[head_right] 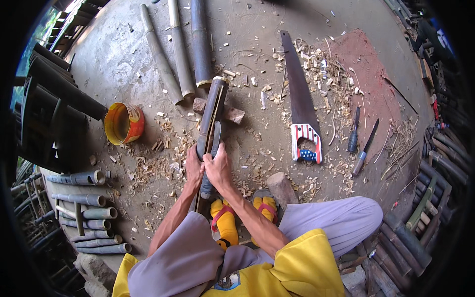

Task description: The person uses a saw and a knife to shape and hollow out a segment of bamboo, striking a tool with a wooden block and scraping the inner and outer surfaces.

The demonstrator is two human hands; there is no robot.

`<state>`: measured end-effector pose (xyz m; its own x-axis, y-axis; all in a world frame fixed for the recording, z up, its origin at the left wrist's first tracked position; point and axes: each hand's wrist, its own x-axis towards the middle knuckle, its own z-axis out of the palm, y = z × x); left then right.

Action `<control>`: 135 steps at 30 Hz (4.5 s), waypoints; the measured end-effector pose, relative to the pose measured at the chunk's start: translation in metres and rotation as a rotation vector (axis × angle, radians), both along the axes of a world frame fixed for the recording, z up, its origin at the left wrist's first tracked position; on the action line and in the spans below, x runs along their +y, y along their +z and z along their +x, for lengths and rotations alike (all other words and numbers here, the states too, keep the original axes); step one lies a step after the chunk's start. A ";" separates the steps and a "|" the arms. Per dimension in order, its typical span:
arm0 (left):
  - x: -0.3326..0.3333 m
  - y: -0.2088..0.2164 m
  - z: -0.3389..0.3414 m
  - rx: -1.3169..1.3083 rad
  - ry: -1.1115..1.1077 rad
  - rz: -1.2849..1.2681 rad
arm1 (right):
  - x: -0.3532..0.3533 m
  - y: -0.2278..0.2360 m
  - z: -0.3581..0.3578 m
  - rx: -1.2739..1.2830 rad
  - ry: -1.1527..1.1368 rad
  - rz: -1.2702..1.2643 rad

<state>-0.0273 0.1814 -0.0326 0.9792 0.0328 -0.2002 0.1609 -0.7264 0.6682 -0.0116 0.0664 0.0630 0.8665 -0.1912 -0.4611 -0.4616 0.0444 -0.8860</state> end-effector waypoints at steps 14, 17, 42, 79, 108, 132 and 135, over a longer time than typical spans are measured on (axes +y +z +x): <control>-0.006 0.007 -0.002 0.029 0.057 0.066 | 0.023 -0.019 -0.039 0.069 -0.118 0.269; -0.011 0.011 0.001 0.095 0.073 0.107 | 0.026 -0.045 -0.040 -0.008 -0.122 0.118; -0.011 0.001 -0.005 0.045 0.101 -0.015 | 0.001 -0.025 0.078 -0.027 -0.283 0.348; 0.004 0.024 -0.044 -0.073 0.127 0.184 | -0.355 0.016 0.116 -0.145 0.087 -0.960; -0.057 0.128 -0.033 0.190 -0.061 -0.481 | -0.446 -0.106 -0.057 0.004 -0.760 0.357; -0.050 0.103 -0.065 0.361 -0.168 -0.415 | -0.543 -0.131 -0.133 0.456 -0.462 -1.185; -0.055 0.124 -0.055 0.387 -0.199 -0.459 | -0.532 -0.121 -0.123 0.297 -0.625 -1.011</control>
<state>-0.0826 0.1266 0.0915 0.8118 -0.3163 -0.4909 0.3441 -0.4201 0.8397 -0.1351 -0.4655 -0.0579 0.3834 -0.9232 -0.0278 -0.7976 -0.3157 -0.5140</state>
